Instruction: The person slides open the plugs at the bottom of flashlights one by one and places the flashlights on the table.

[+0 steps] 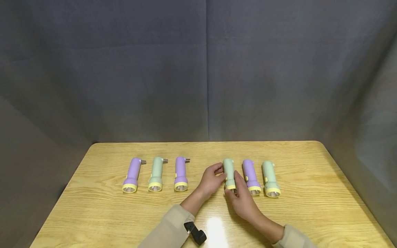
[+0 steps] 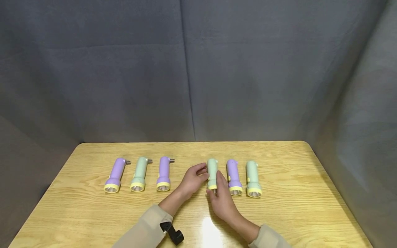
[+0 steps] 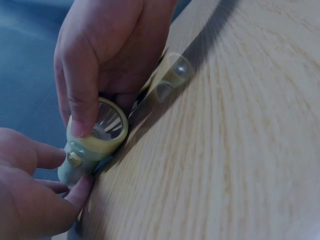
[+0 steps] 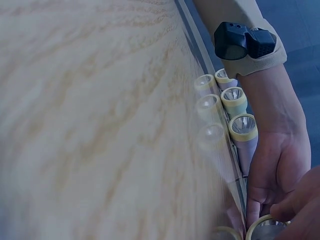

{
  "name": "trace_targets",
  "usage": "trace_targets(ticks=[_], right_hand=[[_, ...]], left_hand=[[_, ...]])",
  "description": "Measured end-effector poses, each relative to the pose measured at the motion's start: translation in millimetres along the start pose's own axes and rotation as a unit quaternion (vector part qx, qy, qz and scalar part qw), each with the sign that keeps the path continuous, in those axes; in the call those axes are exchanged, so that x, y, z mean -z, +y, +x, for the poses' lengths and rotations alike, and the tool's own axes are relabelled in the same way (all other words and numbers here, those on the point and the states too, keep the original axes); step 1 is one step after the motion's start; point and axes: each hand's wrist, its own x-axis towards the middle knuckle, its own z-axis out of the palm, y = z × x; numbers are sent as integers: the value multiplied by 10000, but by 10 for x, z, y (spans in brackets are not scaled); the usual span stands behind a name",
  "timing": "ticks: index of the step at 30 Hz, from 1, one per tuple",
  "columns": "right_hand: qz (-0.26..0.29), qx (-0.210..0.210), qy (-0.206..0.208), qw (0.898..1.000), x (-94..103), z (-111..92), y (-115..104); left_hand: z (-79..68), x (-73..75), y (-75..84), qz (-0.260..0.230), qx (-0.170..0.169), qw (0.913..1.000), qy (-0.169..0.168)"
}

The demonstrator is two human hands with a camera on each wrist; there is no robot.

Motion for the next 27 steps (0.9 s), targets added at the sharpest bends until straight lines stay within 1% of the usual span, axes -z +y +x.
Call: trace_targets(ticks=[11, 18, 23, 27], right_hand=[[272, 41, 56, 9996, -2, 9, 10], [535, -102, 84, 9985, -3, 10, 6], [465, -328, 200, 9982, -18, 12, 10], [435, -378, 307, 9979, -36, 17, 24]], left_hand=[[8, -30, -32, -12, -144, 9999, 23], [5, -26, -56, -58, -207, 9998, 2], [3, -26, -66, -48, -158, 9999, 39], [-3, -24, -65, -46, -179, 9998, 63]])
